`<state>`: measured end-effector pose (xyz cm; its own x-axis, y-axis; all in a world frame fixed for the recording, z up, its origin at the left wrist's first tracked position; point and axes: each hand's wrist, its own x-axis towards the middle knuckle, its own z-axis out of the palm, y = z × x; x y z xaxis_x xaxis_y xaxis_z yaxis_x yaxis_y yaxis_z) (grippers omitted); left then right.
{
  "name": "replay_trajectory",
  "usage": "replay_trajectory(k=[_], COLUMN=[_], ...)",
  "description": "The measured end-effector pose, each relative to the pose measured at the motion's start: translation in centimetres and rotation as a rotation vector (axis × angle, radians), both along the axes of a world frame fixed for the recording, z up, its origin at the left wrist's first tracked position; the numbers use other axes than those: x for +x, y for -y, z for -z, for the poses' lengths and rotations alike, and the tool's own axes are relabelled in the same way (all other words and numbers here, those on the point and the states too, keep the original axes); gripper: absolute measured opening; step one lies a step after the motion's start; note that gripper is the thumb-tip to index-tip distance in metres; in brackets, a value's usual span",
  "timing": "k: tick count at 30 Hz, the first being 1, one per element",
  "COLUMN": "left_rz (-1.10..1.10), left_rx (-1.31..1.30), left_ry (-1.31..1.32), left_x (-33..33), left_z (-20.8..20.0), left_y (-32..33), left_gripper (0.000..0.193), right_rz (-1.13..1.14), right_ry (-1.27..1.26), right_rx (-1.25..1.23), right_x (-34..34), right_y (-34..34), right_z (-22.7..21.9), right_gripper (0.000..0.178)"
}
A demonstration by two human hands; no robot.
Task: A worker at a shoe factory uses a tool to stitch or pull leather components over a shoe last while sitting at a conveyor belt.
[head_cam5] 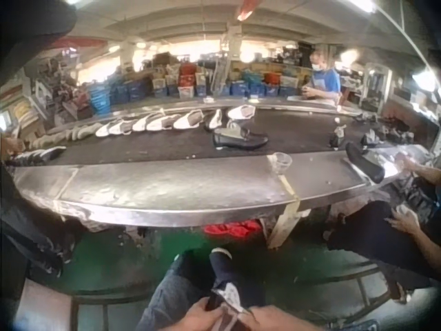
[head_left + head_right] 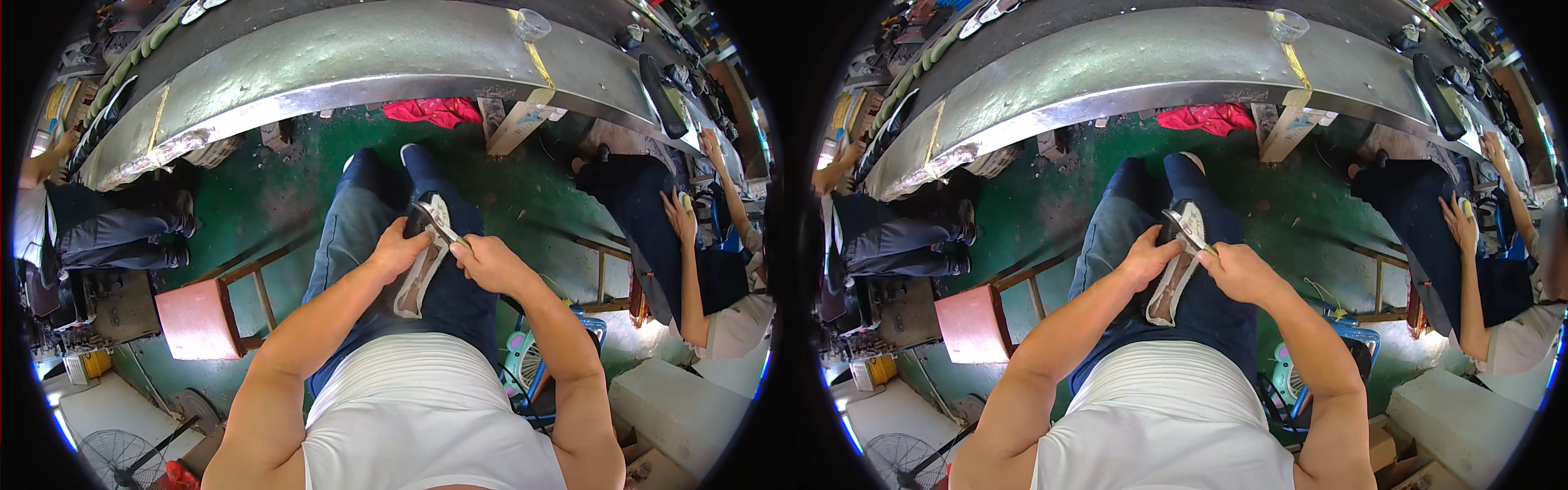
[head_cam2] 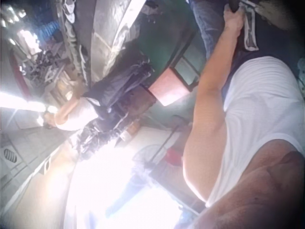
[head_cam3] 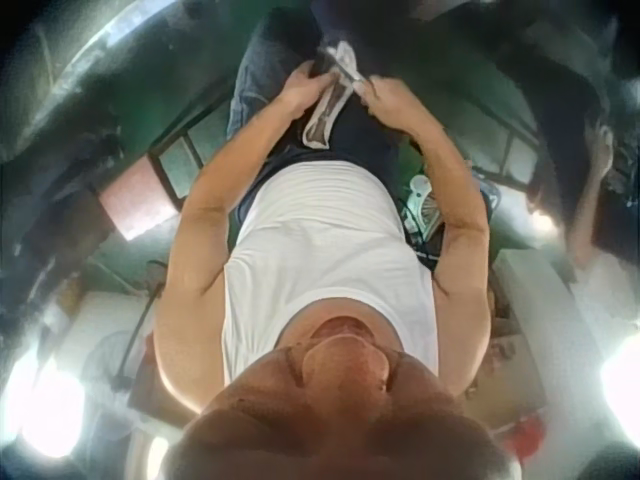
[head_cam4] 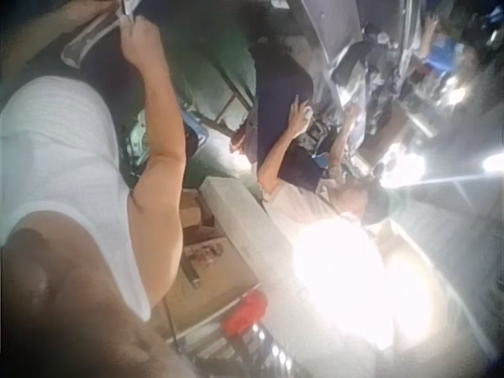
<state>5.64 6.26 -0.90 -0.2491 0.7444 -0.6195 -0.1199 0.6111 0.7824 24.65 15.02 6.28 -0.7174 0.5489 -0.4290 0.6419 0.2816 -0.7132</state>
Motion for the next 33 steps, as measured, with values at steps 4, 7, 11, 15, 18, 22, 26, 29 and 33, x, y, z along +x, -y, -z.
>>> replay_trajectory(k=[4,7,11,15,18,22,26,29,33], left_rz=[0.065,0.073,0.026,0.016,0.013,0.006,0.289,0.422,0.31], left_rx=[-0.026,-0.015,-0.001,-0.025,-0.012,0.014,0.203,0.234,0.247], left_ry=[-0.075,0.023,0.204,0.349,0.375,0.355,0.11,0.126,0.074], left_x=[-0.2,-0.8,-1.8,-2.0,-1.7,-1.6,-0.8,-1.4,-0.2], left_z=[-1.3,0.7,0.6,0.3,0.4,1.1,0.2,0.9,2.1], left_y=[-0.2,0.1,-0.3,-0.4,-0.6,-0.2,1.7,4.4,4.9], left_gripper=[0.065,0.068,0.067,0.062,0.065,0.064,0.085,0.1,0.101], right_rz=[-0.031,0.103,0.16,-0.083,-0.231,-0.259,-0.112,-0.089,-0.087], right_ry=[0.02,0.016,0.076,0.159,-0.055,0.17,0.164,0.165,0.185], right_rx=[0.073,-0.154,-0.249,-0.284,0.129,0.147,-0.045,-0.187,-0.281], right_x=[0.5,0.5,3.2,5.0,5.5,4.7,7.2,7.1,6.9], right_y=[0.4,0.2,0.9,2.7,4.4,4.4,4.2,3.3,2.4], right_z=[1.3,0.4,-1.0,-1.1,0.8,-1.8,0.9,0.9,0.1], right_gripper=[0.044,0.038,0.033,0.029,0.034,0.035,0.038,0.041,0.043])
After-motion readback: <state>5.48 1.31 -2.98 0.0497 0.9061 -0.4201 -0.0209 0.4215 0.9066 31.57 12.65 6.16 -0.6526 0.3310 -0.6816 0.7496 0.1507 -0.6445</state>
